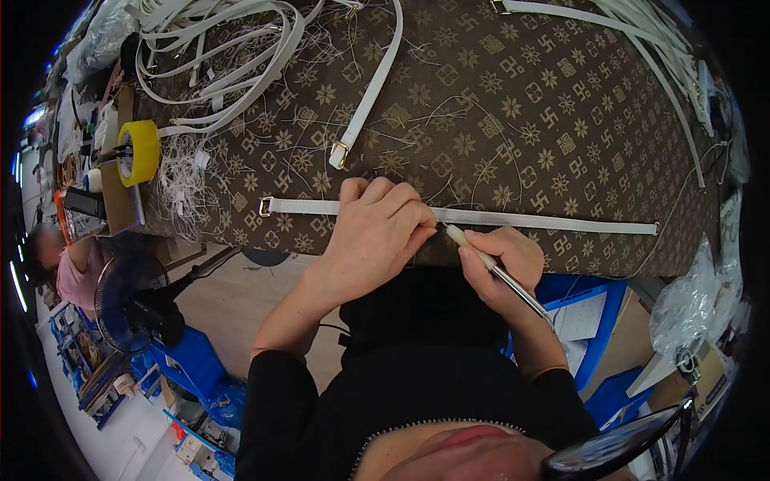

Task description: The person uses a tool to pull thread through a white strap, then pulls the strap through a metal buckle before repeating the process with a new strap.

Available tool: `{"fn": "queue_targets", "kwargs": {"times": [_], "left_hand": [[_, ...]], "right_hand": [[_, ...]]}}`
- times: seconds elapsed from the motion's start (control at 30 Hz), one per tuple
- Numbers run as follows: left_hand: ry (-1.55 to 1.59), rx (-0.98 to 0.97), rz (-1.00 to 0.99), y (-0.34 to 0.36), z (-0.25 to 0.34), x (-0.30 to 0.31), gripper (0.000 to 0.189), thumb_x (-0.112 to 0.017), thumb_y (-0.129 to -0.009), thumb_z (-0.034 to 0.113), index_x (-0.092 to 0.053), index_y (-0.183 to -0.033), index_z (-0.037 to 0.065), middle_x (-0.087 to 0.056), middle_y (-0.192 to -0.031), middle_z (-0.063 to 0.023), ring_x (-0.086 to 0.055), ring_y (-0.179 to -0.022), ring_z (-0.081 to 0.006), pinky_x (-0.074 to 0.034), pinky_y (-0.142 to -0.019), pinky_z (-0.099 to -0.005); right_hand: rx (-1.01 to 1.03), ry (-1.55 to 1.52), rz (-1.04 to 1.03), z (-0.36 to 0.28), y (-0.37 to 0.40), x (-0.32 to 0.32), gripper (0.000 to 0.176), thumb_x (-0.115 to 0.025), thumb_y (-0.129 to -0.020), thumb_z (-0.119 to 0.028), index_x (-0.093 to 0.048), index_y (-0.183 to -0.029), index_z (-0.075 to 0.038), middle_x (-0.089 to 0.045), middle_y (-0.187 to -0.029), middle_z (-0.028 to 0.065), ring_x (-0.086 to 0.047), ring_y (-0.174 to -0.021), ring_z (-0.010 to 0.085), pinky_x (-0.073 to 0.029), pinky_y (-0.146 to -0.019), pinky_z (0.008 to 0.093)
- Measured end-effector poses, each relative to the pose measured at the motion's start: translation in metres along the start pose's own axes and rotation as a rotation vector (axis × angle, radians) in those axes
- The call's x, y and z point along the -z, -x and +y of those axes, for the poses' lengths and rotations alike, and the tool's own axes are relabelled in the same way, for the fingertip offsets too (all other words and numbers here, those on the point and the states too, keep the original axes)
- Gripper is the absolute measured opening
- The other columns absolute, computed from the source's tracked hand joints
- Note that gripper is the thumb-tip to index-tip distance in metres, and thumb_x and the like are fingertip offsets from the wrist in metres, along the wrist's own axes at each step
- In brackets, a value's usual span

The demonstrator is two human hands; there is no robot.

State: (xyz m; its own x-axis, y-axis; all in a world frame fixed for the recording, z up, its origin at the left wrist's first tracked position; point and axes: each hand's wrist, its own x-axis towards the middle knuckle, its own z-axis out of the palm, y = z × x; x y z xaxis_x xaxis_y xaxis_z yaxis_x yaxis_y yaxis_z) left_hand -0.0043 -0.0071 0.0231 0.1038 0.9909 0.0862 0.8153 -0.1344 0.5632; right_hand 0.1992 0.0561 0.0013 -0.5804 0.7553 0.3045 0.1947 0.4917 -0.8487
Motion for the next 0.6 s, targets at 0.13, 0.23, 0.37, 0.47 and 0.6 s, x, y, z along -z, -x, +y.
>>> {"fn": "queue_targets", "kwargs": {"times": [0.13, 0.23, 0.37, 0.47, 0.6], "left_hand": [[-0.005, -0.008, 0.005, 0.001, -0.001, -0.0019, 0.017, -0.075, -0.078, 0.014, -0.062, -0.089, 0.014, -0.057, -0.092, 0.0005, -0.054, -0.087, -0.0205, -0.034, -0.082, -0.0374], [-0.003, -0.012, 0.011, 0.0008, 0.0, -0.0021, 0.017, -0.075, -0.078, 0.014, -0.063, -0.089, 0.014, -0.057, -0.092, 0.0007, -0.054, -0.087, -0.0203, -0.033, -0.083, -0.0375], [-0.009, -0.008, 0.006, 0.0004, 0.0001, -0.0023, 0.017, -0.076, -0.078, 0.014, -0.063, -0.089, 0.014, -0.057, -0.092, 0.0008, -0.053, -0.087, -0.0202, -0.033, -0.083, -0.0376], [-0.006, -0.005, 0.007, 0.0003, 0.0002, -0.0022, 0.017, -0.076, -0.078, 0.014, -0.063, -0.088, 0.014, -0.057, -0.092, 0.0009, -0.054, -0.087, -0.0201, -0.033, -0.083, -0.0376], [0.005, -0.006, 0.008, 0.0004, -0.0002, -0.0022, 0.016, -0.076, -0.078, 0.014, -0.063, -0.088, 0.014, -0.058, -0.091, 0.0011, -0.054, -0.087, -0.0202, -0.034, -0.083, -0.0377]], "right_hand": [[-0.01, 0.01, -0.012, -0.001, 0.0001, 0.0015, 0.017, -0.077, -0.074, -0.004, -0.071, -0.089, -0.001, -0.069, -0.073, 0.0083, -0.063, -0.056, 0.0204, -0.047, -0.051, 0.0294], [-0.009, 0.009, -0.012, -0.0007, 0.0004, 0.002, 0.018, -0.077, -0.073, -0.003, -0.07, -0.09, -0.001, -0.069, -0.073, 0.0084, -0.063, -0.056, 0.0206, -0.048, -0.051, 0.0297], [-0.001, 0.015, -0.016, -0.0003, 0.0003, 0.0019, 0.018, -0.077, -0.073, -0.003, -0.07, -0.09, -0.001, -0.069, -0.073, 0.0085, -0.063, -0.056, 0.021, -0.048, -0.051, 0.03], [0.0, 0.019, -0.018, -0.0009, -0.0007, 0.0018, 0.018, -0.078, -0.073, -0.003, -0.07, -0.09, -0.001, -0.069, -0.073, 0.0085, -0.063, -0.056, 0.021, -0.048, -0.051, 0.0299], [-0.006, 0.016, -0.019, -0.0007, -0.0002, 0.0018, 0.018, -0.078, -0.073, -0.004, -0.07, -0.09, -0.001, -0.068, -0.072, 0.0083, -0.063, -0.056, 0.0209, -0.048, -0.052, 0.0297]]}}
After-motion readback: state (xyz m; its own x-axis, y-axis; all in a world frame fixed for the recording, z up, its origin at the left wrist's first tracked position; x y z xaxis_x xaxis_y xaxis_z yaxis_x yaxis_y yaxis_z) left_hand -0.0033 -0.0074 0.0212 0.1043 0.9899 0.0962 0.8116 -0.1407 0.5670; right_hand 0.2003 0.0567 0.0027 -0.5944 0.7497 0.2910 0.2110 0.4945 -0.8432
